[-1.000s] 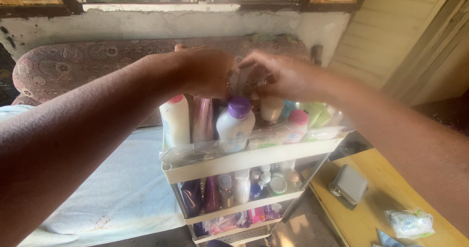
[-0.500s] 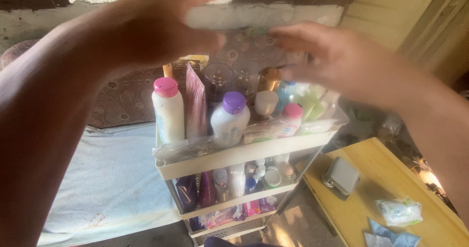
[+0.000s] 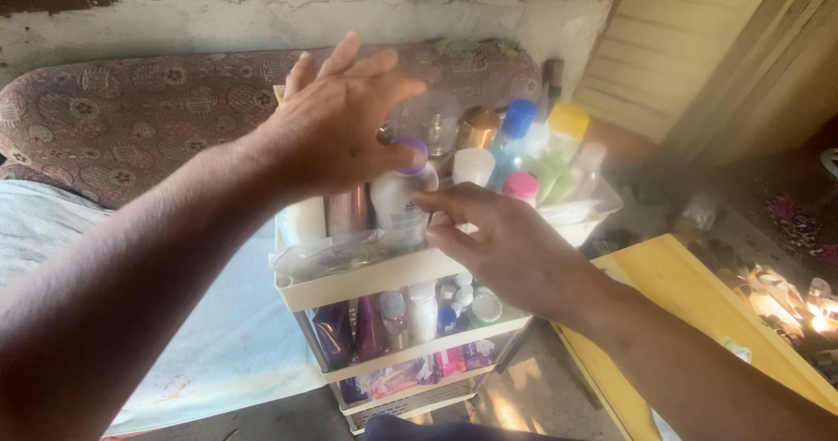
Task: The person removes packaged goods, bottles, and small pouches from a rolling cart shelf and places them on a nearby table, then rearranges toiletry bottles, a cotton bud pack, and a coiled cable on the cart's top shelf, pressing items into place by hand.
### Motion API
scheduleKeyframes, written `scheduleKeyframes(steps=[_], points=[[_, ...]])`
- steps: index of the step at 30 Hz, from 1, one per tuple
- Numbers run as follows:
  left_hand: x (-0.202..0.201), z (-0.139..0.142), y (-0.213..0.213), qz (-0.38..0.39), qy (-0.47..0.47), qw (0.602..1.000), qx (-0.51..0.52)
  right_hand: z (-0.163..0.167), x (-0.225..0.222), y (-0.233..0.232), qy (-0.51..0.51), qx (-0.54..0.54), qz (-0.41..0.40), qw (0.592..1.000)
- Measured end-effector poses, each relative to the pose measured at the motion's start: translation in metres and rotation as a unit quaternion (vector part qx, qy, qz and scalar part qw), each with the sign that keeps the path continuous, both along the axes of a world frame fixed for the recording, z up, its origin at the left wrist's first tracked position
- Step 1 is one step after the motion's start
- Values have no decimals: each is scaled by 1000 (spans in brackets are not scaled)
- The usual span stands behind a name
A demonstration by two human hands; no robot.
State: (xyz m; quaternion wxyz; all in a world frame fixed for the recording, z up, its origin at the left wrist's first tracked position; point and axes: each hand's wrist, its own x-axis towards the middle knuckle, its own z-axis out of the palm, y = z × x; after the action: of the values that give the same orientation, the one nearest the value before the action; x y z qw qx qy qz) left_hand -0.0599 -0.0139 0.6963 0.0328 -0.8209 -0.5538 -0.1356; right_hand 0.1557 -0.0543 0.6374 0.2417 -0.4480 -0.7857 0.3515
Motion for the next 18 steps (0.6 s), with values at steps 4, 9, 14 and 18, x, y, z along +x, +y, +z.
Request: scheduleKeyframes(steps=[4,9,14,18], points=[[2,-6,6,-24,-15,999,-18,-5,-7,15,21,7,9,1000],[-3,-12,9,-54,-2,999,-5,-1,-3,21,-2,-8,-9,1000],[-3,-14,10,-48,9,999,4,16,5,18,-47,-13,6,999],[-2,-16,11,-49,-9,999,17,13,7,6,-50,-117,-65,990]])
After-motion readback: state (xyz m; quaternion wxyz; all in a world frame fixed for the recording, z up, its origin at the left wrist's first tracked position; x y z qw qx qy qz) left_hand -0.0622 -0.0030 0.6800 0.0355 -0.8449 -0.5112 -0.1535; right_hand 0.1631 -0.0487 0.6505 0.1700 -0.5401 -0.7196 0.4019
